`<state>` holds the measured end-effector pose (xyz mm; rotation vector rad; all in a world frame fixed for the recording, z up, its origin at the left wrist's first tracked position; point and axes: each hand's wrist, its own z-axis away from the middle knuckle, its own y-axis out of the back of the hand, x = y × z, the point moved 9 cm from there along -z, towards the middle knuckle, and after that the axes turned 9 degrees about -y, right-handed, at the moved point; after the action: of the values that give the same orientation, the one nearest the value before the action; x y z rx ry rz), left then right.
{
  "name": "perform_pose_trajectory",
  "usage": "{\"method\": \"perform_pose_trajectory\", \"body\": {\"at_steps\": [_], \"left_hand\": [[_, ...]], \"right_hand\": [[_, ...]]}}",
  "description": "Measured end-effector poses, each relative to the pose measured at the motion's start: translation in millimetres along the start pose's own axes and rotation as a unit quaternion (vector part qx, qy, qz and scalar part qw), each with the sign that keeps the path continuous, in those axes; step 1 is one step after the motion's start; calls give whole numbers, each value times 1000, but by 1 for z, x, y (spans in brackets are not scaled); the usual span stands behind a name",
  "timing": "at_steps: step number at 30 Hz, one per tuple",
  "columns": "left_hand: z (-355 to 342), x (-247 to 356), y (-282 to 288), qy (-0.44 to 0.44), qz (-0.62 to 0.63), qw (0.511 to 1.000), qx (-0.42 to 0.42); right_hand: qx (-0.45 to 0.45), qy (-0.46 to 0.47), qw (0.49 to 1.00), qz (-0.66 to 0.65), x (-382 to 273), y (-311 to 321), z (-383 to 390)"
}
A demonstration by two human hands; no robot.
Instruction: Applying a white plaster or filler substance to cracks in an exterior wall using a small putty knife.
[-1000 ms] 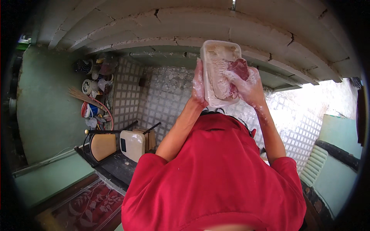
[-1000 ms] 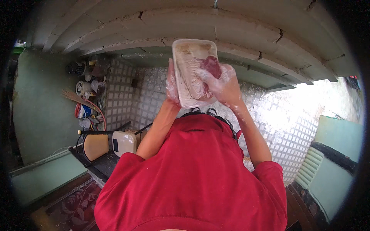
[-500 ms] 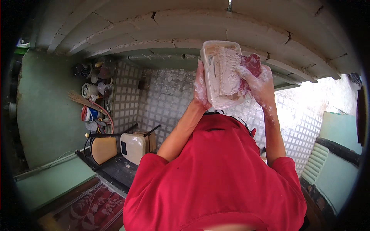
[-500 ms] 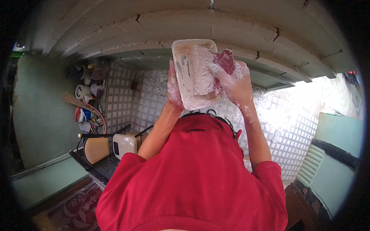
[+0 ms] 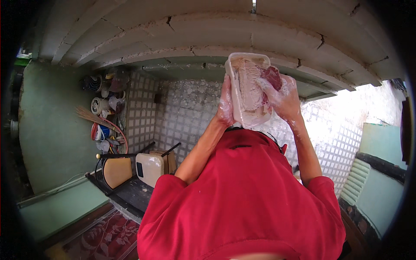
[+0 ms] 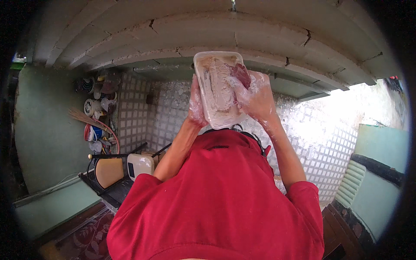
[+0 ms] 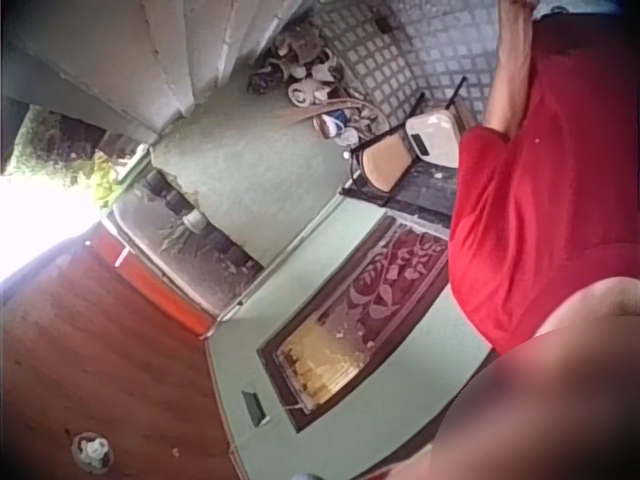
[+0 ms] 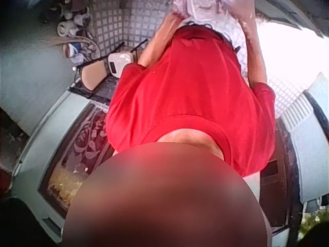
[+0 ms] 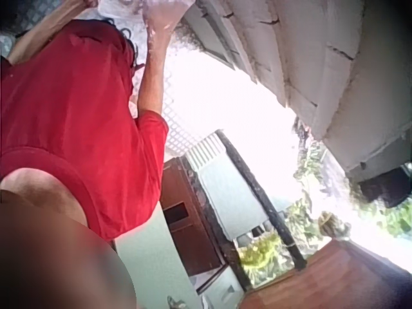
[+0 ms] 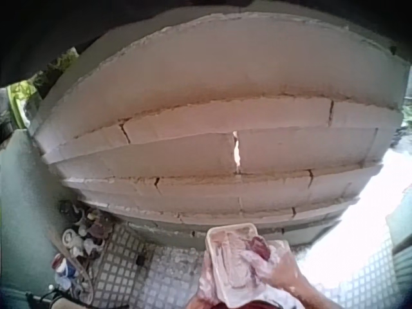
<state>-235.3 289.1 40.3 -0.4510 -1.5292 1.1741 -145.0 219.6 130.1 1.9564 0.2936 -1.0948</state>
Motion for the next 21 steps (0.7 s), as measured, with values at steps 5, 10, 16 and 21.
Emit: {"method": "perform_pose_trajectory", "body": {"at_steps": [5,10,16,21], "left_hand": [[3,-5,1,26,50,998,10],[-8,-3,-5,34,75,996,-14],[-19,7,-1,-15,122,992,-34],[-13,8,8,-37,104,994,23]], "right_hand": [[-75,-129,980,-129,13,-8,-6],[-106,-186,952,-220,36,-15,-15],[-135,-207,904,-349,44,-31,-16],[-43,-249,838,-484,41,-8,-6]]}}
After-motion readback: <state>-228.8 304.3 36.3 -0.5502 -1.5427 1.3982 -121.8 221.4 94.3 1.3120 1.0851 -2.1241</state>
